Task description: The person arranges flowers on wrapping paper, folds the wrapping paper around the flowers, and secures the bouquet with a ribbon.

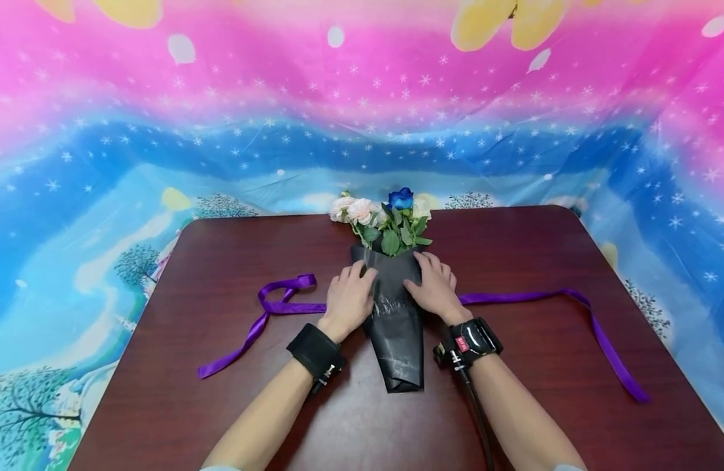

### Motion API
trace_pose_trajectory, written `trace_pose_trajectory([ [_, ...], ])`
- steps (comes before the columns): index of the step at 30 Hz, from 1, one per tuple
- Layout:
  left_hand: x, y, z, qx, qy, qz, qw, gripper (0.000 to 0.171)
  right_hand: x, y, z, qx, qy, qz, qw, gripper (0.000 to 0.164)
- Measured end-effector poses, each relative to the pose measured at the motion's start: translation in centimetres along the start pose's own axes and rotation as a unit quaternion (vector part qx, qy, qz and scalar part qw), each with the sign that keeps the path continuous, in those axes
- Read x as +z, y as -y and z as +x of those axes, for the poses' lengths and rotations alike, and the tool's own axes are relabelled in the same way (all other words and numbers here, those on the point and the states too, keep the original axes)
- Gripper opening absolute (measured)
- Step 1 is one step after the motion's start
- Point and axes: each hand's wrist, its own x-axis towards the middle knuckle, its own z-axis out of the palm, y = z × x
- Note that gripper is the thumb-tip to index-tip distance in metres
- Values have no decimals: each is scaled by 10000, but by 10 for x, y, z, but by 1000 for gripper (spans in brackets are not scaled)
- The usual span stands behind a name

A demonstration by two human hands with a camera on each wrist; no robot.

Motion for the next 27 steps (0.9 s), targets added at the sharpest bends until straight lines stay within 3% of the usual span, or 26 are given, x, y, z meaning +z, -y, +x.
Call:
trace_pose_trajectory([
  [5,-12,16,-8,-426,135,-476,9979,40,-7,-7,-3,-143,-86,208,9996,54],
  [9,-16,32,-18,-688,335,-514,9957,39,-14,-17,-7,-117,-15,141,9998,46],
  [12,-20,43,-26,-694,537,-636,9941,41,-19,-26,-12,-37,153,62,9999,45],
  [17,-25,56,-37,-502,1219,-1110,9850,45,-32,-44,-23,11,456,-437,9980,46],
  [21,-25,65,-45,-459,1453,-887,9843,41,-41,-56,-30,28,512,-654,9965,39],
  [27,-26,75,-49,-622,1293,-611,9878,50,-47,-64,-34,352,509,-468,9970,24],
])
